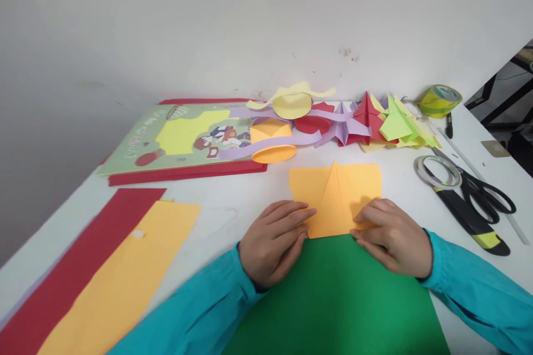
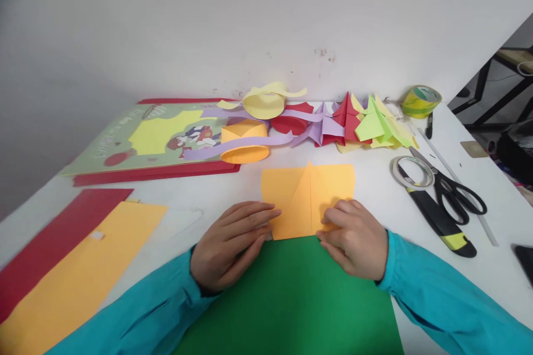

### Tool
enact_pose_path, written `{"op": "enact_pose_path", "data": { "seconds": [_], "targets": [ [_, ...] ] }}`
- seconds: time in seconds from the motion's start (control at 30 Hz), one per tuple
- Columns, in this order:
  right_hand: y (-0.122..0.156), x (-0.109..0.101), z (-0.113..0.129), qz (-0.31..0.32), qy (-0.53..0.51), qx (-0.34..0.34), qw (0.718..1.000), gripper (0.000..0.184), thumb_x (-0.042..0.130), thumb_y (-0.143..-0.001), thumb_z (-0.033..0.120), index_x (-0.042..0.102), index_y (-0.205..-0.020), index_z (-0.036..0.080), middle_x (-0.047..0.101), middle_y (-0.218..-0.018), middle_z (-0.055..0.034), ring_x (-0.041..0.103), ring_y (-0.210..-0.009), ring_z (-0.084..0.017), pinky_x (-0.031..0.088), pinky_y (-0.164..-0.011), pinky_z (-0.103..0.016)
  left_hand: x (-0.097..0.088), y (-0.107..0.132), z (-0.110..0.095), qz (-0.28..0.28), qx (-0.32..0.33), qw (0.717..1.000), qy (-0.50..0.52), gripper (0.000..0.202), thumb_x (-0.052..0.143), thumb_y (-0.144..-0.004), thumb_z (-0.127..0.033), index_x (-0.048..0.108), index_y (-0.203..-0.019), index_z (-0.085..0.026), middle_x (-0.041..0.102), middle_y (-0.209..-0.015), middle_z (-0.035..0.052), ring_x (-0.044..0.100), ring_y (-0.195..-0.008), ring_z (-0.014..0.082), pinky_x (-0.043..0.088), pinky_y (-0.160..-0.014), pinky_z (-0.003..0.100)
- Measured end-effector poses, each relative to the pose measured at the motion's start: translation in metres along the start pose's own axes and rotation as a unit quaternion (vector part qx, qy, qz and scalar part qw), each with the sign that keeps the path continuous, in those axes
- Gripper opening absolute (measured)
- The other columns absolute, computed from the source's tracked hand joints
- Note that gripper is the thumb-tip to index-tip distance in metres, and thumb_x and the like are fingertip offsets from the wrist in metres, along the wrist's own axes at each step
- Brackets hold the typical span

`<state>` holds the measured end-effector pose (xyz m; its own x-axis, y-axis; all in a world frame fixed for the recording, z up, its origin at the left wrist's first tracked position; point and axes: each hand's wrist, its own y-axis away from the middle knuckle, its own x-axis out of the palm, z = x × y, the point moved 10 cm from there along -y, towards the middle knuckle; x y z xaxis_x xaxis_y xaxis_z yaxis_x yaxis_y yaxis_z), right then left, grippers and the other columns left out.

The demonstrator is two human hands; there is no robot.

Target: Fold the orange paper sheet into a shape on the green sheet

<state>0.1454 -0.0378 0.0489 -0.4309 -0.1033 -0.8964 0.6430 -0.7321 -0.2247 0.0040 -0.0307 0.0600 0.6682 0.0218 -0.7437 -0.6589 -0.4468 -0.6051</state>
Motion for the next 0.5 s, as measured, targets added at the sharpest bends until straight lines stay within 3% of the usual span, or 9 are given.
{"op": "enact_pose_path", "data": {
  "seconds": [0.17, 0.33, 0.5],
  "targets": [
    [0.001, 0.002, 0.0, 0.004, 0.01, -0.002, 1.0, 0.03, 0.048, -0.095, 0.025, 0.07, -0.075, 0.018, 0.062, -0.091, -0.0077, 0.049, -0.087, -0.02, 0.036, -0.075, -0.035, 0.027, -0.006, -0.027, 0.081, 0.034, 0.995, -0.055, 0.032, 0.045, -0.088, -0.013, 0.059, -0.116, -0.008, 0.063, -0.124, 0.0154, 0.051, -0.124, 0.0291, 0.047, -0.101, 0.047],
    [0.003, 0.004, -0.001, 0.013, 0.01, -0.007, 1.0, 0.021, 0.053, -0.093, 0.03, 0.072, -0.093, 0.02, 0.06, -0.095, -0.0077, 0.048, -0.089, -0.021, 0.036, -0.076, -0.036, 0.059, -0.006, -0.034, 0.208, -0.001, 0.976, -0.065, 0.048, 0.046, -0.092, -0.031, 0.048, -0.133, -0.006, 0.052, -0.138, 0.0182, 0.046, -0.129, 0.0316, 0.046, -0.101, 0.048],
    [0.002, 0.007, 0.002, 0.031, 0.036, -0.009, 0.999, 0.027, 0.054, -0.092, 0.036, 0.069, -0.111, 0.022, 0.059, -0.094, -0.0079, 0.045, -0.087, -0.022, 0.036, -0.076, -0.037, 0.062, -0.005, -0.031, 0.226, -0.002, 0.972, -0.059, 0.048, 0.049, -0.09, -0.031, 0.048, -0.133, -0.009, 0.051, -0.139, 0.018, 0.046, -0.128, 0.033, 0.047, -0.1, 0.05]
  ]
}}
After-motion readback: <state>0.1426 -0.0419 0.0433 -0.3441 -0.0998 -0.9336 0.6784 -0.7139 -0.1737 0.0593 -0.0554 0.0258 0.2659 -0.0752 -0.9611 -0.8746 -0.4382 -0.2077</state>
